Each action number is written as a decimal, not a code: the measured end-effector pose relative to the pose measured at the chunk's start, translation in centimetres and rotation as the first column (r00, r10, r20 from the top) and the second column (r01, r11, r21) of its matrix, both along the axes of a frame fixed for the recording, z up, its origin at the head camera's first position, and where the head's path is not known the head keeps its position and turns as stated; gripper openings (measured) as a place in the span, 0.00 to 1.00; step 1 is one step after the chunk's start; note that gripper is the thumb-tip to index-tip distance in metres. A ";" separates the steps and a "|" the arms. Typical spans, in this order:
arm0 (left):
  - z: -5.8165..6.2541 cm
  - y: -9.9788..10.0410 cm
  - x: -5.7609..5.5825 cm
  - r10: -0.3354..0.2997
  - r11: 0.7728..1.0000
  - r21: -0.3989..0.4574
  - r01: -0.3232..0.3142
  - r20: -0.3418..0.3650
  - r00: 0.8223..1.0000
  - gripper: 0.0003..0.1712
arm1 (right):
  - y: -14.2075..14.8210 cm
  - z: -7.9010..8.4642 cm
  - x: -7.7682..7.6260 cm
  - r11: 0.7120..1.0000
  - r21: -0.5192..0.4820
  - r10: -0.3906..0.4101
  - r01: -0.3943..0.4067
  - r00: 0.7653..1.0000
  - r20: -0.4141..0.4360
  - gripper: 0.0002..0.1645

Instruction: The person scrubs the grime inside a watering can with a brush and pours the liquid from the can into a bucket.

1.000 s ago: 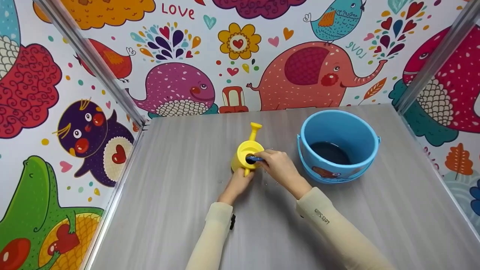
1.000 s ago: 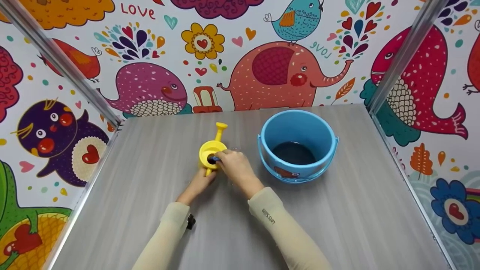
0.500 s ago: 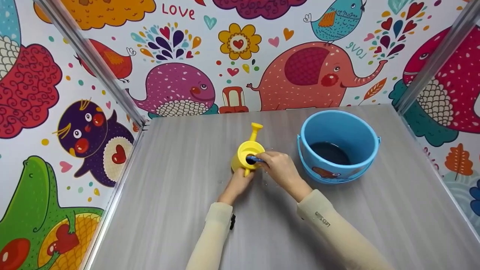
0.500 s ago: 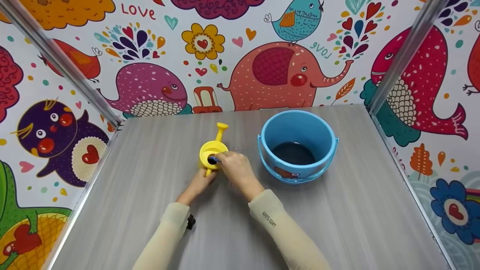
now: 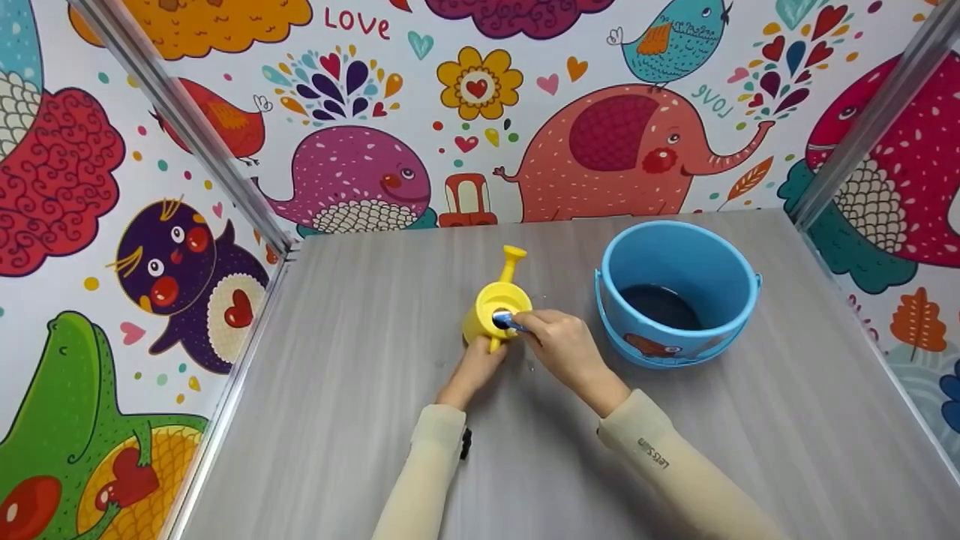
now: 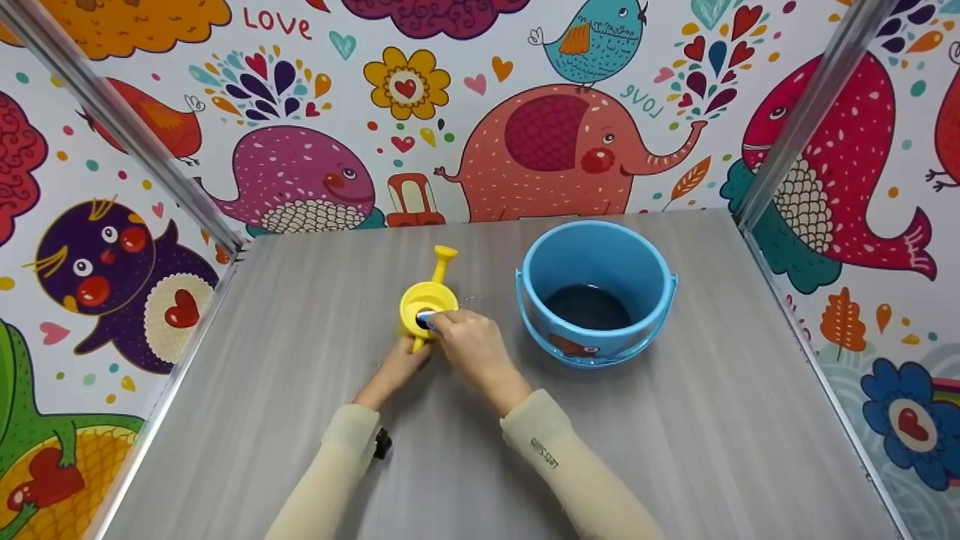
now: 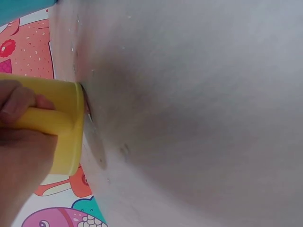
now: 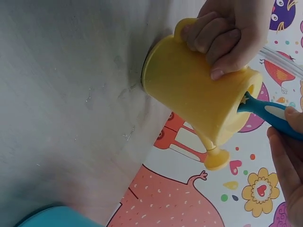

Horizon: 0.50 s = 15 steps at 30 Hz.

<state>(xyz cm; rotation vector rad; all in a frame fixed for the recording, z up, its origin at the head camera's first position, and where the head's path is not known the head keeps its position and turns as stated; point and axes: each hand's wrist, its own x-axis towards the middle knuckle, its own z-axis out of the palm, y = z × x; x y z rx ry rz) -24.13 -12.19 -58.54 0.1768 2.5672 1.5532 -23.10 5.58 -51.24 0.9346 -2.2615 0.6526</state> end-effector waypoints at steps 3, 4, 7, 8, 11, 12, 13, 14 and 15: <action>0.1 0.0 -0.1 0.005 1.000 -0.007 -0.005 0.011 1.000 0.20 | -0.1 0.3 0.2 1.000 0.005 0.005 -0.005 1.000 -0.005 0.12; 0.1 0.0 -0.1 0.007 1.000 -0.011 -0.007 0.015 1.000 0.20 | -0.2 0.3 0.2 1.000 0.004 0.003 -0.003 1.000 0.000 0.13; 0.2 0.0 0.0 0.014 1.000 -0.016 -0.014 0.036 0.999 0.20 | -0.3 0.2 0.1 1.000 0.006 -0.006 0.006 1.000 0.022 0.14; 0.2 0.0 0.0 0.016 1.000 -0.016 -0.016 0.042 0.999 0.20 | -0.3 0.2 0.1 1.000 0.005 -0.011 0.010 1.000 0.028 0.14; 0.3 0.2 0.0 0.019 1.000 -0.009 -0.018 0.056 0.998 0.20 | -0.3 0.2 -0.1 1.000 0.005 -0.022 0.022 0.999 0.034 0.14; 0.3 0.2 0.1 0.017 1.000 -0.006 -0.017 0.055 0.998 0.20 | -0.4 0.1 -0.3 1.000 0.001 -0.023 0.023 0.999 0.035 0.14; 0.3 0.3 0.1 0.017 1.000 -0.005 -0.016 0.053 0.998 0.20 | -0.4 0.1 -0.4 1.000 -0.002 -0.023 0.023 0.999 0.035 0.13; 0.2 0.4 0.0 0.016 1.000 -0.005 -0.016 0.049 0.999 0.21 | -0.4 0.1 -0.5 1.000 -0.004 -0.026 0.026 0.999 0.037 0.13; 0.2 0.4 0.1 0.015 1.000 -0.005 -0.014 0.044 0.999 0.21 | -0.4 0.0 -0.7 1.000 -0.005 -0.029 0.029 0.999 0.043 0.12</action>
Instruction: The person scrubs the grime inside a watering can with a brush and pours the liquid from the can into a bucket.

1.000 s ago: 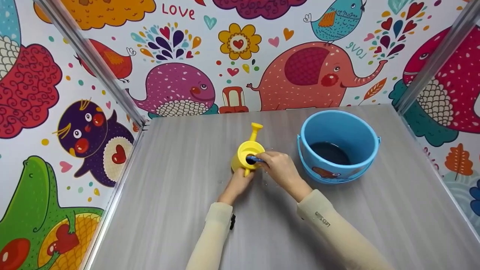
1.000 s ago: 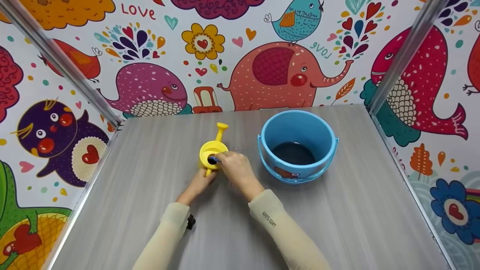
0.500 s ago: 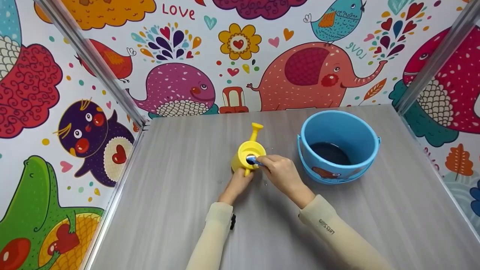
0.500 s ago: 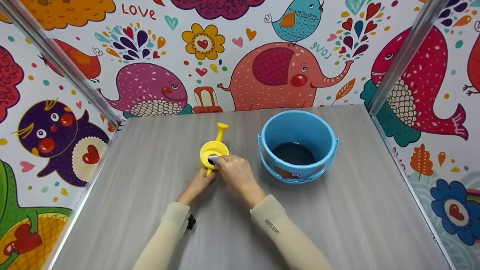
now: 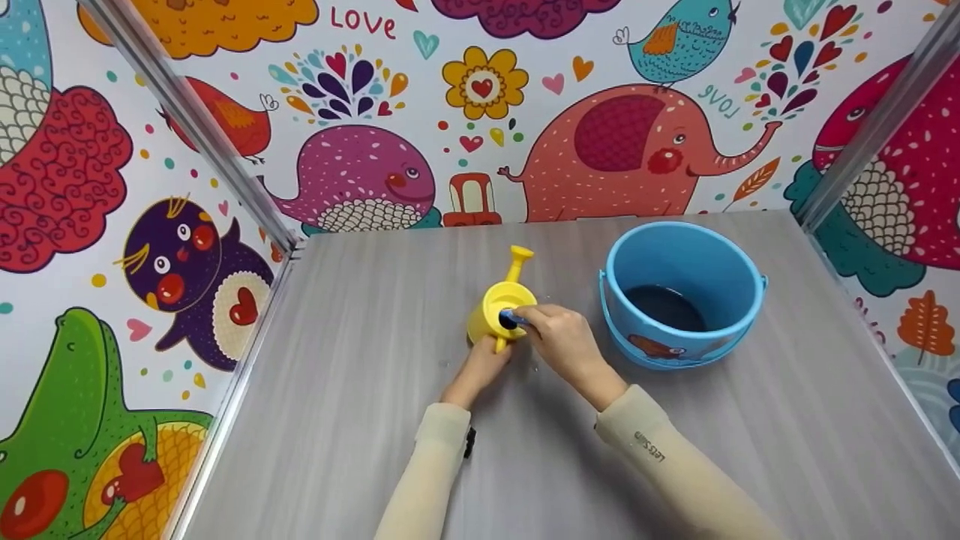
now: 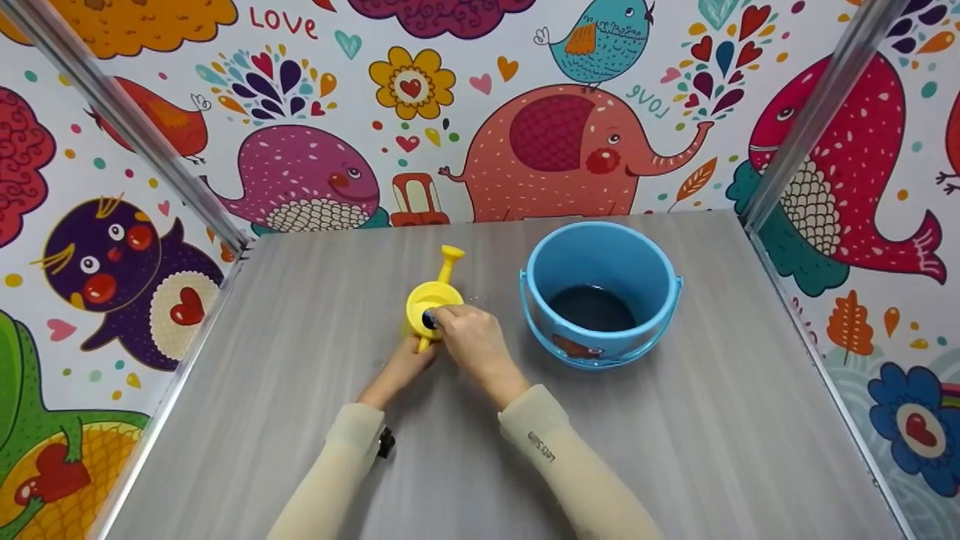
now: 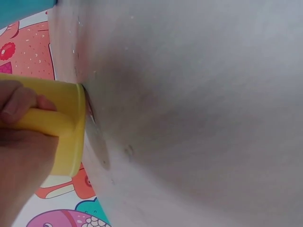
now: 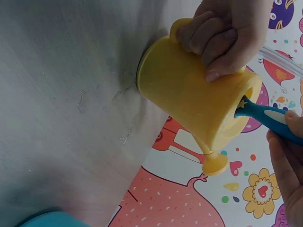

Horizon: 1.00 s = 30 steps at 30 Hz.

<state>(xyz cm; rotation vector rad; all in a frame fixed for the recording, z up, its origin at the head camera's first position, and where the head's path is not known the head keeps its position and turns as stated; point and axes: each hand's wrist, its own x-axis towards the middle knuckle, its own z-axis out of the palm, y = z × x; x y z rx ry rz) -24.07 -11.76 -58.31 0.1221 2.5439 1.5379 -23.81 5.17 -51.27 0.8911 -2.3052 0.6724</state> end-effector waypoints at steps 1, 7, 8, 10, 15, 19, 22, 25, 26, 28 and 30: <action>-0.1 0.1 0.0 -0.001 1.000 -0.001 0.001 -0.004 1.000 0.21 | 0.0 -0.1 -0.2 1.000 -0.002 -0.003 0.003 1.000 0.010 0.12; -0.2 0.3 0.1 -0.019 1.000 -0.020 0.019 -0.020 1.000 0.21 | 0.1 -1.0 -0.7 1.000 -0.013 -0.018 0.020 0.995 0.095 0.10; -0.1 0.3 0.1 -0.020 1.000 -0.020 0.020 -0.023 1.000 0.20 | 0.2 -1.1 -0.7 1.000 -0.014 -0.017 0.019 0.994 0.106 0.10; 0.1 0.2 0.1 -0.015 1.000 -0.020 0.014 -0.023 1.000 0.20 | 0.1 -1.1 -0.7 1.000 -0.013 -0.021 0.023 0.992 0.122 0.10; 0.2 0.1 0.2 -0.001 0.999 -0.036 0.001 -0.006 1.000 0.20 | 0.0 -1.0 -0.6 1.000 -0.004 -0.026 0.026 0.990 0.139 0.10; 0.1 0.2 0.3 -0.006 0.999 -0.031 0.006 -0.007 1.000 0.18 | 0.2 -0.8 -0.4 1.000 0.002 -0.024 0.024 0.988 0.150 0.10; 0.1 0.2 0.2 -0.008 1.000 -0.030 0.008 -0.005 1.000 0.19 | 0.3 -0.6 -0.3 1.000 0.009 -0.029 0.028 0.989 0.143 0.11; 0.0 0.2 0.2 -0.004 0.999 -0.035 0.003 -0.008 1.000 0.20 | 0.5 -0.3 -0.2 1.000 0.011 -0.029 0.028 0.992 0.124 0.11; 0.0 0.2 0.2 -0.002 0.999 -0.036 0.002 -0.012 1.000 0.20 | 0.5 -0.2 -0.1 1.000 0.012 -0.029 0.028 0.993 0.117 0.11; -0.1 0.2 0.2 -0.004 1.000 -0.028 0.003 -0.016 1.000 0.20 | 0.7 0.0 0.1 1.000 0.008 -0.024 0.024 0.994 0.107 0.10; -0.2 0.2 0.2 -0.014 1.000 -0.013 0.014 -0.014 1.000 0.20 | 0.8 0.2 0.3 1.000 0.001 -0.023 0.023 0.995 0.100 0.10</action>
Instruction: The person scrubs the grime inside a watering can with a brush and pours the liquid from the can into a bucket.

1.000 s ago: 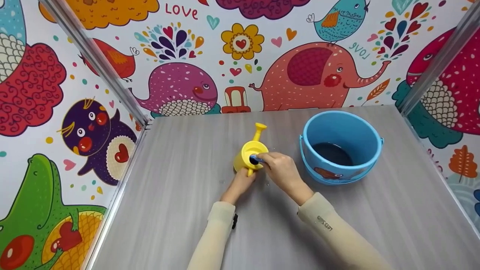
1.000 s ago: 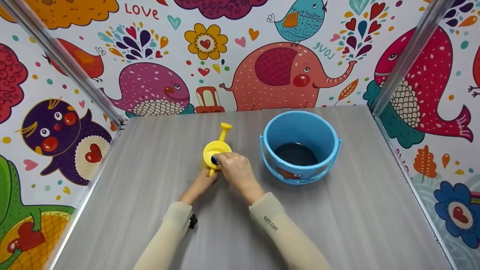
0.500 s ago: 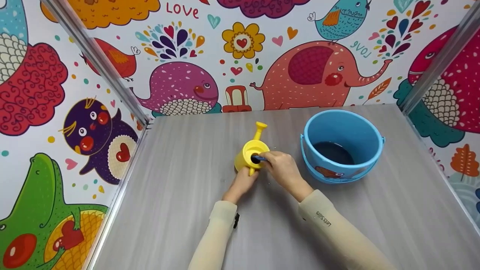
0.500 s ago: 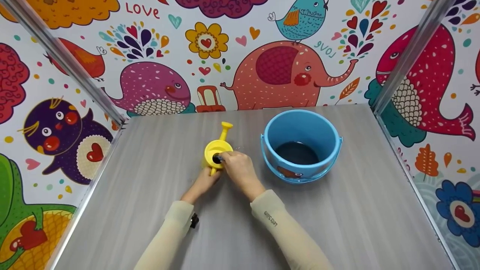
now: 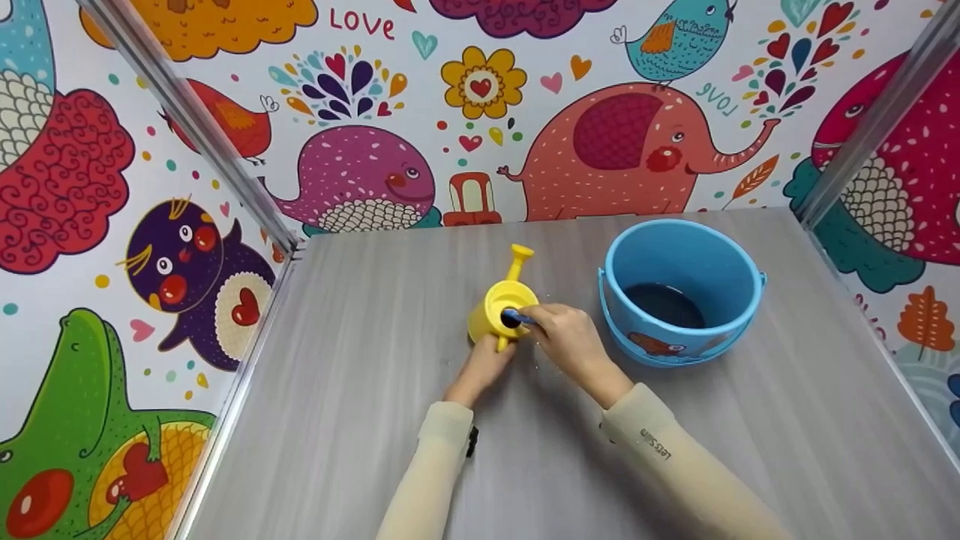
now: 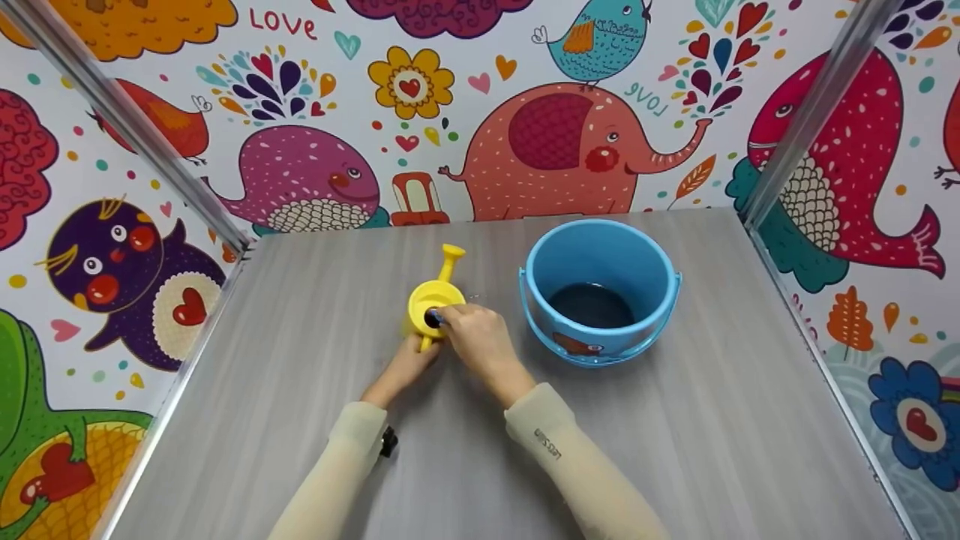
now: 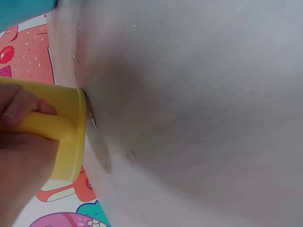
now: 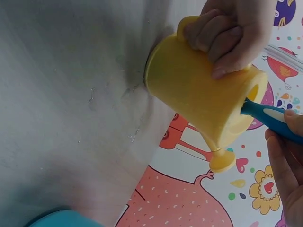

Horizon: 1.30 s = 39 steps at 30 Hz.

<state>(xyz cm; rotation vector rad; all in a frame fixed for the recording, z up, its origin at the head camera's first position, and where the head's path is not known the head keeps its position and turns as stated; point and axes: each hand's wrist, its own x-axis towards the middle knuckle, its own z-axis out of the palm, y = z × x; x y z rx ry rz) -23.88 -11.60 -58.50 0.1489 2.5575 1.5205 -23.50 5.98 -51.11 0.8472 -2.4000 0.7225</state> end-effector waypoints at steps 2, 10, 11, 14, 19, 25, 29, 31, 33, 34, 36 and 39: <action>-0.1 -0.1 0.0 -0.010 1.000 0.028 0.010 -0.003 1.000 0.20 | 0.1 0.1 0.2 1.000 -0.006 0.003 -0.003 1.000 -0.009 0.10; -0.2 -0.1 -0.1 0.008 0.999 0.049 -0.006 -0.050 0.999 0.20 | 0.1 0.7 0.7 0.999 -0.021 0.027 -0.028 0.998 -0.051 0.12; -0.2 0.0 -0.2 0.019 0.999 0.040 -0.017 -0.033 0.999 0.20 | 0.1 0.7 0.6 0.999 -0.019 0.026 -0.027 0.998 -0.056 0.12; -0.1 0.2 -0.2 0.037 0.999 0.002 -0.037 -0.021 0.999 0.21 | 0.1 0.7 0.5 1.000 -0.018 0.020 -0.021 0.998 -0.063 0.12; 0.0 0.4 -0.1 0.041 0.999 -0.003 -0.041 -0.009 0.999 0.21 | 0.0 0.4 0.1 1.000 -0.019 0.000 -0.001 0.999 -0.039 0.11; 0.1 0.4 0.0 0.041 0.999 -0.001 -0.041 -0.016 0.999 0.21 | -0.5 0.0 -0.8 0.999 -0.014 -0.034 0.034 0.999 0.040 0.10; 0.2 0.5 0.0 0.030 0.999 -0.032 -0.031 -0.022 0.999 0.21 | -0.8 -0.1 -1.2 0.998 0.015 -0.066 0.065 0.993 0.100 0.10; 0.2 0.5 0.0 0.032 0.999 -0.042 -0.033 -0.017 0.999 0.20 | -0.8 -0.1 -1.3 0.997 0.021 -0.072 0.070 0.990 0.119 0.10; 0.2 0.5 0.0 0.037 0.998 -0.049 -0.038 -0.007 0.999 0.20 | -0.9 0.0 -1.3 0.997 0.027 -0.070 0.067 0.989 0.134 0.11; 0.2 0.5 0.0 0.039 0.998 -0.052 -0.039 -0.003 0.999 0.20 | -0.9 0.1 -1.4 0.997 0.030 -0.068 0.064 0.988 0.137 0.11; 0.1 0.4 0.0 0.041 0.998 -0.051 -0.041 0.000 0.999 0.20 | -1.0 0.0 -1.5 0.998 0.037 -0.063 0.058 0.987 0.149 0.12; 0.1 0.4 0.0 0.036 0.998 -0.047 -0.037 -0.006 0.999 0.21 | -0.9 -0.1 -1.7 0.998 0.040 -0.049 0.043 0.985 0.166 0.13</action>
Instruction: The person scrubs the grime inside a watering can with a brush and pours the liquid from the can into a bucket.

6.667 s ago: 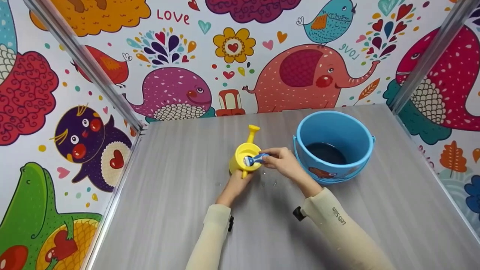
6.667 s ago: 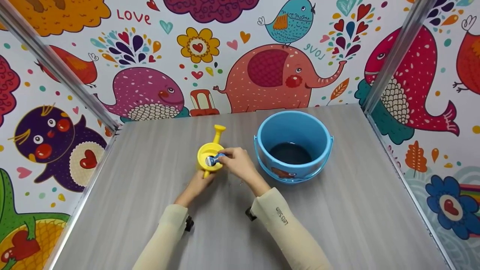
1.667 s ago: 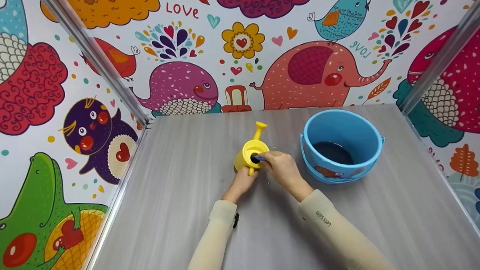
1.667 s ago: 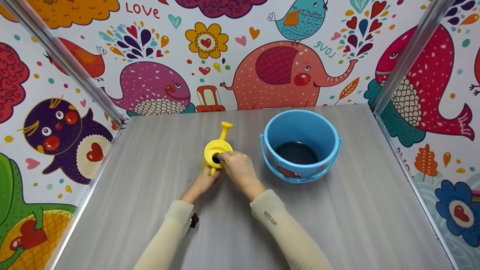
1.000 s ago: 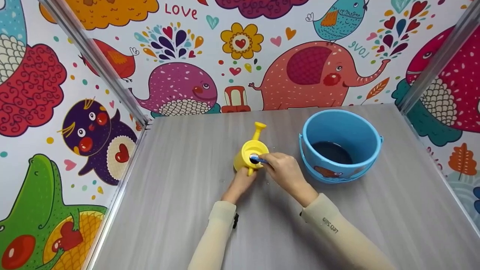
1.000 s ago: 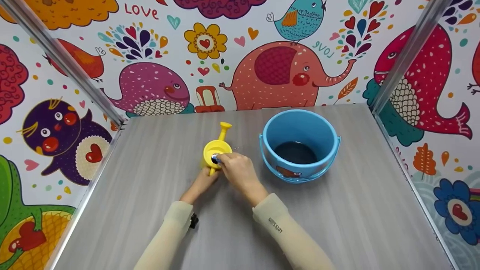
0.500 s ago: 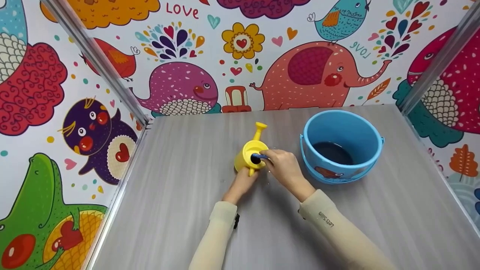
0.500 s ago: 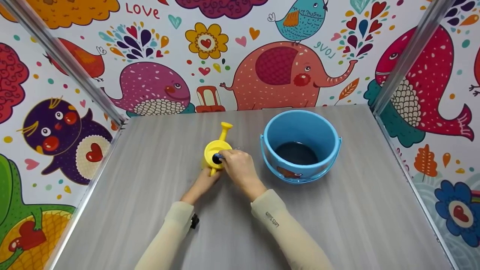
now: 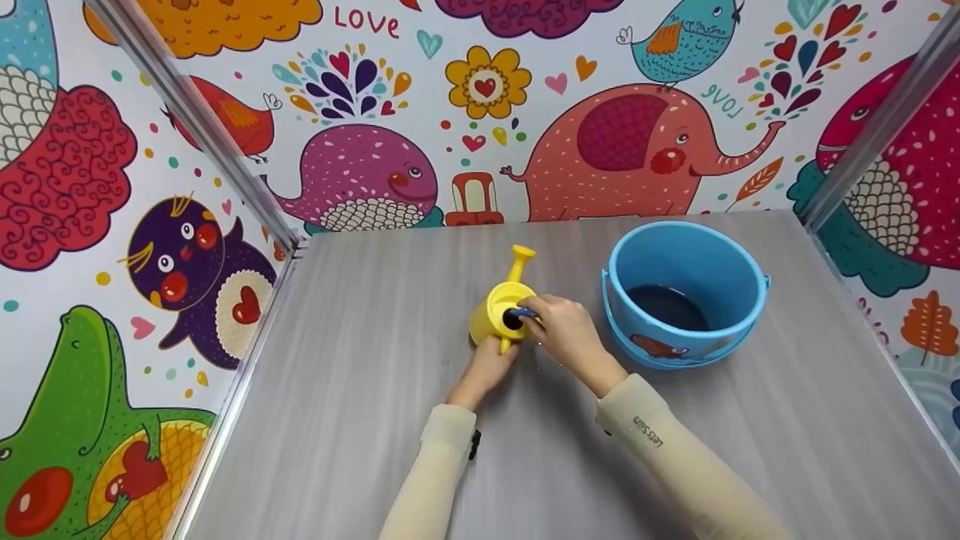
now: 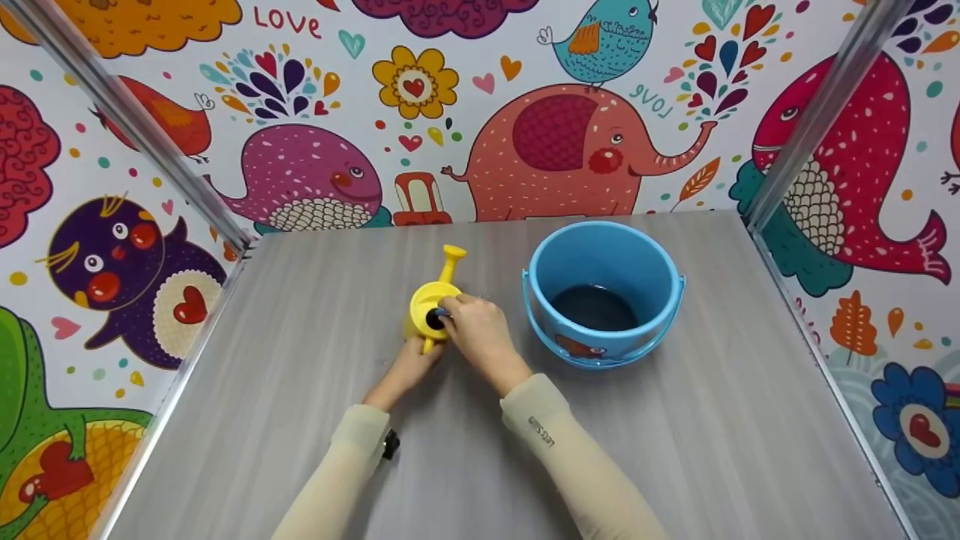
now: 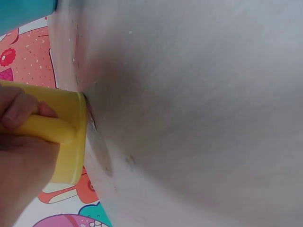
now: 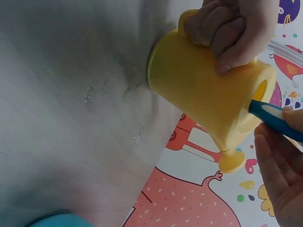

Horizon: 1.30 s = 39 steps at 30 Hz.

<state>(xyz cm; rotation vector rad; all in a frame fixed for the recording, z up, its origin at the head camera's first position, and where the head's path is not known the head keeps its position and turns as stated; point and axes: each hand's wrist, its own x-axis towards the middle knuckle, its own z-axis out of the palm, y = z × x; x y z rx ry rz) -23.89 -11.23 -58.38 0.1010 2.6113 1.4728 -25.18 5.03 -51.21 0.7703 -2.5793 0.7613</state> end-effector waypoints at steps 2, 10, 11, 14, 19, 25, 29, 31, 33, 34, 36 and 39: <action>0.0 0.0 0.0 -0.002 1.000 0.002 0.003 -0.002 1.000 0.21 | 0.1 -0.1 -0.1 1.000 0.003 0.011 -0.011 1.000 0.007 0.13; -0.1 0.1 0.2 -0.003 1.000 -0.003 0.003 0.005 1.000 0.19 | 0.0 -0.4 -0.6 0.998 0.055 0.039 -0.037 0.999 -0.023 0.13; -0.1 0.1 0.2 -0.001 1.000 -0.003 0.001 0.005 1.000 0.19 | -0.1 -0.5 -0.6 0.997 0.059 0.043 -0.042 0.999 -0.027 0.12; 0.0 0.2 0.2 0.002 1.000 -0.007 -0.002 0.012 1.000 0.19 | -0.2 -0.5 -0.7 0.997 0.064 0.054 -0.052 0.998 -0.025 0.10; -0.1 0.2 0.2 0.005 1.000 -0.013 -0.005 0.018 1.000 0.20 | -0.2 -0.4 -0.9 0.994 0.102 0.050 -0.047 0.998 -0.026 0.14; -0.1 0.1 0.1 -0.003 1.000 -0.016 0.003 -0.007 1.000 0.20 | -0.1 0.4 -1.2 0.980 0.175 0.112 -0.096 0.990 -0.087 0.16; -0.2 0.1 0.0 -0.010 1.000 0.002 0.010 -0.025 1.000 0.18 | -0.2 1.3 -1.5 0.963 0.232 0.178 -0.136 0.970 -0.167 0.17; -0.2 0.1 -0.1 -0.014 1.000 0.006 0.014 -0.037 0.999 0.16 | -0.3 1.7 -1.6 0.954 0.264 0.200 -0.142 0.957 -0.209 0.17; -0.3 0.1 -0.1 -0.022 1.000 0.004 0.022 -0.049 0.999 0.14 | -0.3 2.0 -1.5 0.948 0.288 0.211 -0.137 0.947 -0.243 0.18; -0.3 0.1 -0.1 -0.025 1.000 -0.003 0.025 -0.056 0.998 0.13 | -0.4 2.1 -1.5 0.945 0.298 0.213 -0.134 0.943 -0.254 0.18; -0.4 0.1 -0.2 -0.032 0.999 -0.009 0.031 -0.070 0.997 0.11 | -0.5 2.4 -1.3 0.943 0.308 0.216 -0.129 0.939 -0.269 0.18; -0.3 0.0 -0.1 -0.025 1.000 0.009 0.026 -0.070 0.997 0.09 | -0.8 3.1 -1.1 0.942 0.305 0.226 -0.142 0.939 -0.260 0.18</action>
